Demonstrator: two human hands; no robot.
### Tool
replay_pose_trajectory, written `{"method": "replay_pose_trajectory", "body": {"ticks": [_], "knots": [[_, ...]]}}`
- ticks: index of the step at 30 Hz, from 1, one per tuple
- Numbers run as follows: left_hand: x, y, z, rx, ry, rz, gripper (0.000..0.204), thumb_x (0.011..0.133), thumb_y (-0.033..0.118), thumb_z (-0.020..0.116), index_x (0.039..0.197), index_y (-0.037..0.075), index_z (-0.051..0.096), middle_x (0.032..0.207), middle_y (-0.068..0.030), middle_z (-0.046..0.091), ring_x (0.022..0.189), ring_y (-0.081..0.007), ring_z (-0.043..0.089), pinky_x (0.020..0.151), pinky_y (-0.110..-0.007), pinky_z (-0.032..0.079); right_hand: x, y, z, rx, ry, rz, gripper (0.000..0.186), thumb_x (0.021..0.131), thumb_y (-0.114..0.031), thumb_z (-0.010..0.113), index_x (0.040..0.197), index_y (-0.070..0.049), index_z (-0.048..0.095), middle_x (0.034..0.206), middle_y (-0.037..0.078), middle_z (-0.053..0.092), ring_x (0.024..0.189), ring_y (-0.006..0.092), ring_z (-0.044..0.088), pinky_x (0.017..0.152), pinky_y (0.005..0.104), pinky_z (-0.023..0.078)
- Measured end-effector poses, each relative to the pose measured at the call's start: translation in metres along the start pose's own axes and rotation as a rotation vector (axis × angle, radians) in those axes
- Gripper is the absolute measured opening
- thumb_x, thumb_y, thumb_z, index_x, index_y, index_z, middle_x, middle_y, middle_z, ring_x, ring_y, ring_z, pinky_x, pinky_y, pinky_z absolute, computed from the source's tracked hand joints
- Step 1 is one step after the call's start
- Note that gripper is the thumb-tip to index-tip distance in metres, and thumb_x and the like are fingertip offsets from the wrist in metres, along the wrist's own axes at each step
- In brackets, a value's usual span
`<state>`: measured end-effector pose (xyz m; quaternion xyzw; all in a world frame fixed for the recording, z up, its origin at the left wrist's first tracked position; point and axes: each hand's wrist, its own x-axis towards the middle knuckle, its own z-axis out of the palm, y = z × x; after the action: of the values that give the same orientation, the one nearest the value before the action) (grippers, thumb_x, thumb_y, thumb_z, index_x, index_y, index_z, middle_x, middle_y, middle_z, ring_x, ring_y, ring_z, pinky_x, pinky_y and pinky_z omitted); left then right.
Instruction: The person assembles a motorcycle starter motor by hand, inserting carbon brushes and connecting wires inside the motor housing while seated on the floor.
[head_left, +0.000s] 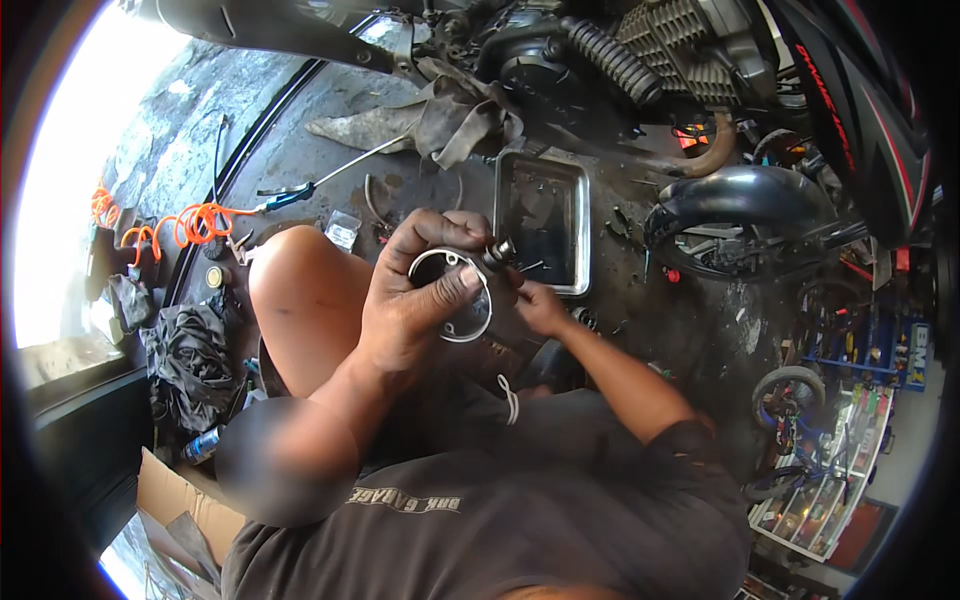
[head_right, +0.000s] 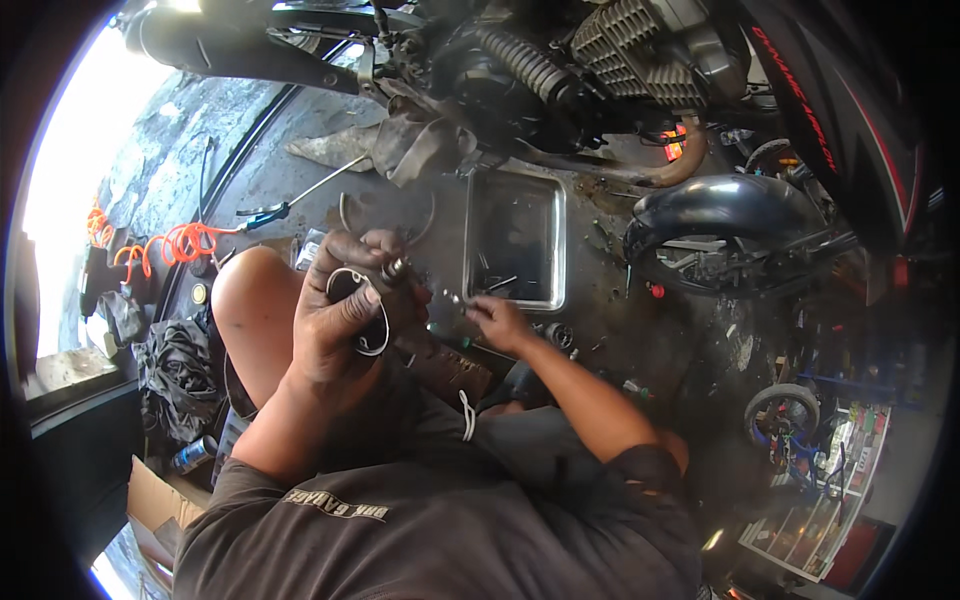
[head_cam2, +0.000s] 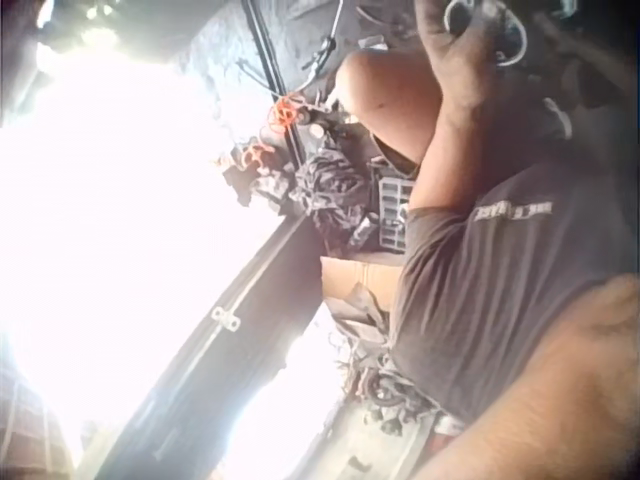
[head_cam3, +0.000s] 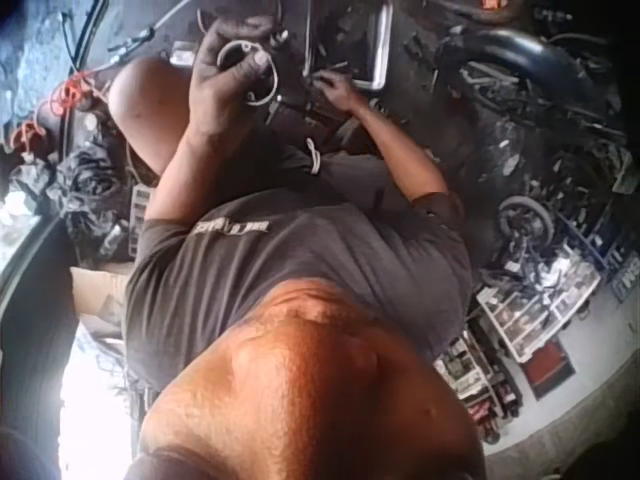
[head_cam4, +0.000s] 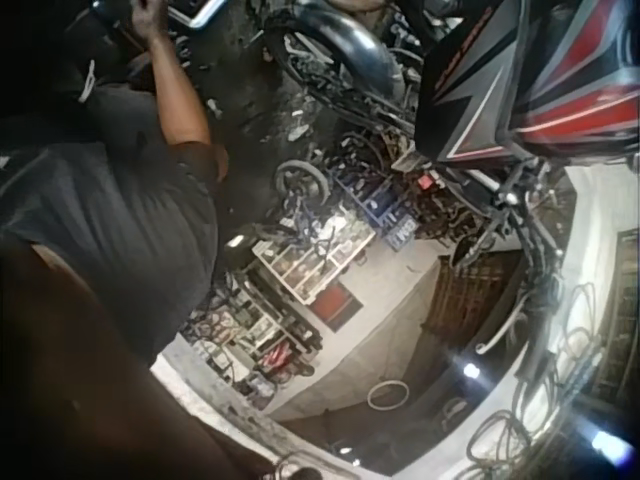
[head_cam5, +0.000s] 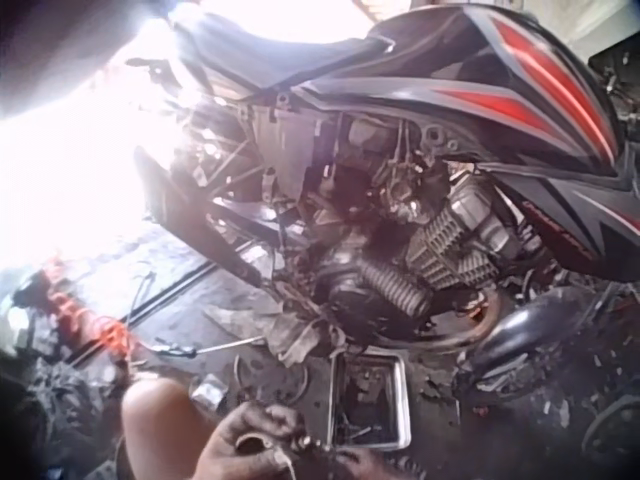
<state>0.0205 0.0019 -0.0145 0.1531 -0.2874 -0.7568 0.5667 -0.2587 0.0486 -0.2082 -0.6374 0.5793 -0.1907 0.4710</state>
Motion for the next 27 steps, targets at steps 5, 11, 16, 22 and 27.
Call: {"method": "replay_pose_trajectory", "body": {"ticks": [5,11,16,22,27], "knots": [[0.005,-0.006,0.009,0.035,-0.095,-0.160,0.030,0.086,0.009,0.080,0.106,0.005,0.058,0.109,-0.0113,0.055,0.092,-0.0246,0.067,0.082,-0.041,0.061,-0.029,-0.183,-0.121,0.252,-0.012,-0.411,0.014,0.092,-0.001,0.063,0.103,-0.001,0.071,0.096,0.006,0.067,0.090,0.0187,0.062,0.081,0.0317,0.047],[0.006,-0.013,0.018,0.044,-0.245,-0.294,0.024,0.088,0.009,0.078,0.106,0.003,0.064,0.108,-0.0065,0.063,0.101,-0.0137,0.061,0.090,-0.029,0.047,-0.038,-0.253,-0.166,-0.327,-0.124,-0.673,0.015,0.085,-0.018,0.074,0.096,-0.008,0.072,0.087,0.004,0.062,0.083,0.0259,0.059,0.081,0.0399,0.043],[0.003,-0.015,0.027,0.009,-0.300,-0.357,0.022,0.090,0.009,0.077,0.107,0.003,0.064,0.108,-0.0064,0.066,0.099,-0.0133,0.064,0.088,-0.028,0.050,-0.031,-0.270,-0.169,-0.421,-0.262,-0.686,0.018,0.079,-0.018,0.077,0.095,-0.009,0.073,0.083,0.003,0.057,0.081,0.0248,0.056,0.086,0.0408,0.038],[0.001,-0.005,0.035,0.037,-0.205,-0.495,0.028,0.084,0.011,0.083,0.101,0.002,0.063,0.100,-0.0061,0.064,0.094,-0.0163,0.065,0.084,-0.029,0.051,-0.030,-0.276,-0.155,-0.454,-0.273,-0.809,0.017,0.079,-0.016,0.075,0.093,-0.009,0.069,0.085,0.004,0.057,0.086,0.0263,0.056,0.084,0.0421,0.040],[0.000,-0.006,0.026,0.281,-0.281,-0.332,0.023,0.085,0.010,0.081,0.099,0.001,0.064,0.100,-0.0063,0.065,0.095,-0.0154,0.064,0.083,-0.030,0.050,-0.045,-0.254,-0.138,-0.140,-0.309,-0.496,0.008,0.089,-0.011,0.069,0.093,-0.007,0.064,0.084,0.011,0.053,0.073,0.0295,0.053,0.067,0.0382,0.044]]}}
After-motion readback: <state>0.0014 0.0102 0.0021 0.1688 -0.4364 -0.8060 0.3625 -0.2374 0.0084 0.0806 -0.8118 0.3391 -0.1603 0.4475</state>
